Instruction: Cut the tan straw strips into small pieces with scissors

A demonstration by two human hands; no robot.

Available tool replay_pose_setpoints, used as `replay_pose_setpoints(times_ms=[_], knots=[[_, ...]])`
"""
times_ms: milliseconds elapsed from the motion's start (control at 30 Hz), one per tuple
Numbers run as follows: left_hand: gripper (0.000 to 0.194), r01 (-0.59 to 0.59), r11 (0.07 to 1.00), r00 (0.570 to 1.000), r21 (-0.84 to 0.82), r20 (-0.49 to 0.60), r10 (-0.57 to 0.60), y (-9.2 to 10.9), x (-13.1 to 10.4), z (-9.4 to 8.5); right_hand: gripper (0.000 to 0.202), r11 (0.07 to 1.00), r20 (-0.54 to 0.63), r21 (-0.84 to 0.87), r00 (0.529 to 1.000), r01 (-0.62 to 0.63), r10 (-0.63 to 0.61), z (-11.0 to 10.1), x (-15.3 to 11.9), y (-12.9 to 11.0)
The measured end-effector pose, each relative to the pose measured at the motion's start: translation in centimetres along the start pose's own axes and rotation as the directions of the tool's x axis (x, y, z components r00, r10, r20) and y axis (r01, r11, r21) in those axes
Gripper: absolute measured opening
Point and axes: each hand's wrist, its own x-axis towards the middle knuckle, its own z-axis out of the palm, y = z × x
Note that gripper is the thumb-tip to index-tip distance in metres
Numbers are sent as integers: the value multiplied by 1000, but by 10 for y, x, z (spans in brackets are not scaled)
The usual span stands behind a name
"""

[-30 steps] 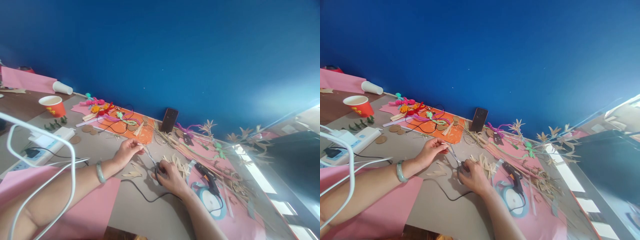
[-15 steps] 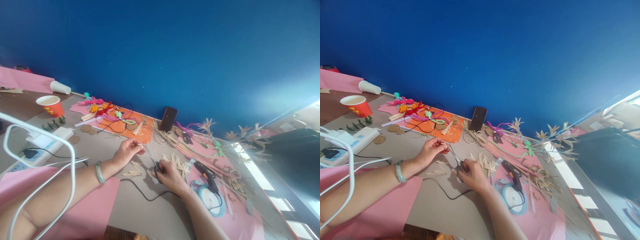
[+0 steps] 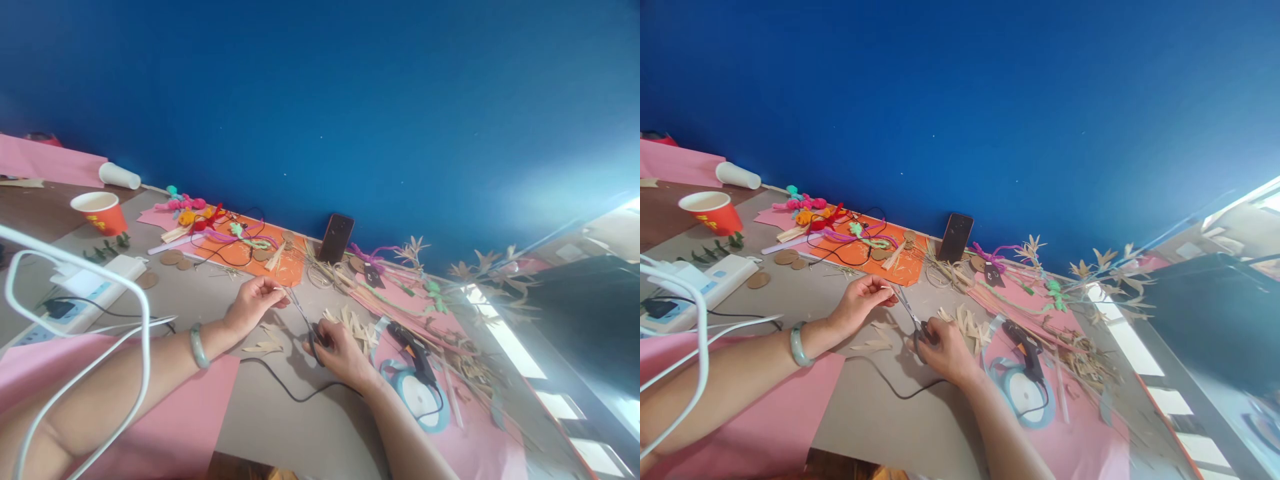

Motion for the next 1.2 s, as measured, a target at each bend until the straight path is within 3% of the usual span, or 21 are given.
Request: replay_pose_setpoints(times_ms=[933,1200], knots=[[24,-66,998,998,-2,-10,66,-5,0,-1,41,995,22,87,998,-53,51,4,-1,3],[23,-3,1000,1000,-28,24,4,-3,0,-3,40,991,-15,125,999,-39,42,1,1,-1]])
